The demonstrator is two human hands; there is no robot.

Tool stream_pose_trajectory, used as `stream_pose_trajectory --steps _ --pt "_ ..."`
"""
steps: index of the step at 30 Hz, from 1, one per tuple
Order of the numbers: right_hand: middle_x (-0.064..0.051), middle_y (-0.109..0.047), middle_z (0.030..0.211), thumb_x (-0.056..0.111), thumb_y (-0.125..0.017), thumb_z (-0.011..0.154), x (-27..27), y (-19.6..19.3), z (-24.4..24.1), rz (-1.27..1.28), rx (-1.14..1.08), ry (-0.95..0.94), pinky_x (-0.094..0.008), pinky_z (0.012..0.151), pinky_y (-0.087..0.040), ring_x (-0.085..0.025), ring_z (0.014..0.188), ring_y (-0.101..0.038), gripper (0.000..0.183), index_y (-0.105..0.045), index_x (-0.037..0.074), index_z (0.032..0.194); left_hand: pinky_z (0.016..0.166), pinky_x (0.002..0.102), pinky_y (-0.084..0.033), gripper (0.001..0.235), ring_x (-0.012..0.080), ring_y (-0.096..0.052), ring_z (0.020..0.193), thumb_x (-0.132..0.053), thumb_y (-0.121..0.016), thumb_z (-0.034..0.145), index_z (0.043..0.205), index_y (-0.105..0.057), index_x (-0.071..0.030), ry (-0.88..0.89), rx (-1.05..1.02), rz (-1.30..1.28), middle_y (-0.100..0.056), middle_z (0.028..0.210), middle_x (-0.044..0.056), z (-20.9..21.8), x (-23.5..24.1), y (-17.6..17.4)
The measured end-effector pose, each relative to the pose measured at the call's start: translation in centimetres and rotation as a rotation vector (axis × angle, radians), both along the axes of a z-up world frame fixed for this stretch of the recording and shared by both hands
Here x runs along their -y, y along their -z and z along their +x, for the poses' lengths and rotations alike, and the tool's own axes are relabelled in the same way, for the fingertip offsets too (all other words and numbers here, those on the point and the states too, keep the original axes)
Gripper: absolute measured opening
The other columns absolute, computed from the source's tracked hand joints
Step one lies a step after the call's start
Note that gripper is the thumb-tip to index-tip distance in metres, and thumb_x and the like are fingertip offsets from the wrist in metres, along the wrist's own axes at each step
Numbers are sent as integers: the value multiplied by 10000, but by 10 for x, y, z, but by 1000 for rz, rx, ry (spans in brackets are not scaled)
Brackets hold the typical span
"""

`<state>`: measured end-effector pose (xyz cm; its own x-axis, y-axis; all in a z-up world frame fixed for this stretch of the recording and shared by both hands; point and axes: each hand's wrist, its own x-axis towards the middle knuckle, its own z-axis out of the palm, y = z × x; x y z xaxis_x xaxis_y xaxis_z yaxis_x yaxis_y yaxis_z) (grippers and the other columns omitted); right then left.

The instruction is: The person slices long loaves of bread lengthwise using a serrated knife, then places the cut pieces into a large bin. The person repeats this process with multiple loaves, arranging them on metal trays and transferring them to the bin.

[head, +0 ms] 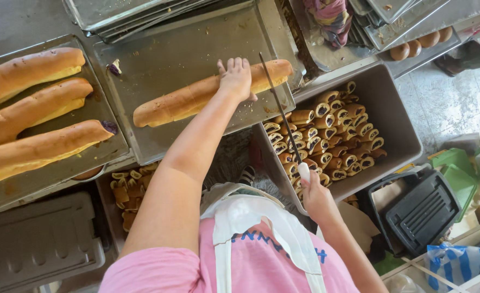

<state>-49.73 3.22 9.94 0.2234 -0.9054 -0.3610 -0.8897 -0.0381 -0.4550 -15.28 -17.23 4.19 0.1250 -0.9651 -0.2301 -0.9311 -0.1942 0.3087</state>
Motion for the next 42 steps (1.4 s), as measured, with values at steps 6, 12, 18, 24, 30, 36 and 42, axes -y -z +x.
stream_pose_trajectory --steps 6,12,18,24,30,36,42 --pt "-346 -686 902 354 -422 1029 7 4 5 12 -10 -14 -610 768 -504 -548 877 -654 454 -401 61 1376 1218 657 -177 1067 341 -333 1439 -408 -975 601 1431 -440 -5 19 -52 43 -425 1477 144 -15 22 5" --pt "-365 -673 892 373 -386 1072 84 47 52 32 10 -57 -646 754 -479 -581 866 -626 385 -426 35 1252 1198 642 -206 1042 346 -324 1432 -410 -964 630 1429 -430 -8 25 -34 65 -409 1478 148 -16 23 7" --pt "-388 -656 878 344 -410 1054 16 86 -17 132 53 8 -654 770 -469 -597 867 -627 350 -417 43 1232 1192 640 -206 1051 340 -330 1421 -438 -944 651 1444 -409 -2 15 -13 48 -399 1477 154 -14 28 13" --pt "-281 -732 836 392 -507 977 -40 43 -127 207 -74 117 -548 707 -571 -482 820 -734 480 -444 223 1422 1178 659 -202 1018 363 -338 1407 -451 -929 678 1433 -418 4 38 -12 -3 -396 1477 172 -12 27 23" --pt "-289 -693 1103 300 -562 1035 118 20 -104 -396 161 -65 -516 813 -548 -461 977 -681 473 -517 29 1420 1193 642 -210 1054 351 -340 1423 -480 -931 664 1449 -411 -7 34 22 29 -403 1488 158 -12 25 25" --pt "-271 -595 1200 363 -582 1042 274 46 -17 -382 -70 -85 -523 820 -559 -466 1001 -654 581 -417 164 1563 1185 644 -202 1093 346 -329 1424 -487 -939 644 1464 -390 -17 13 57 44 -388 1495 150 -17 26 22" --pt "-275 -559 1267 315 -652 967 348 40 33 -367 -175 -16 -512 929 -500 -420 1154 -571 642 -417 85 1518 1186 649 -196 1101 355 -314 1440 -482 -939 635 1473 -386 -31 17 44 65 -379 1508 152 -13 25 31"
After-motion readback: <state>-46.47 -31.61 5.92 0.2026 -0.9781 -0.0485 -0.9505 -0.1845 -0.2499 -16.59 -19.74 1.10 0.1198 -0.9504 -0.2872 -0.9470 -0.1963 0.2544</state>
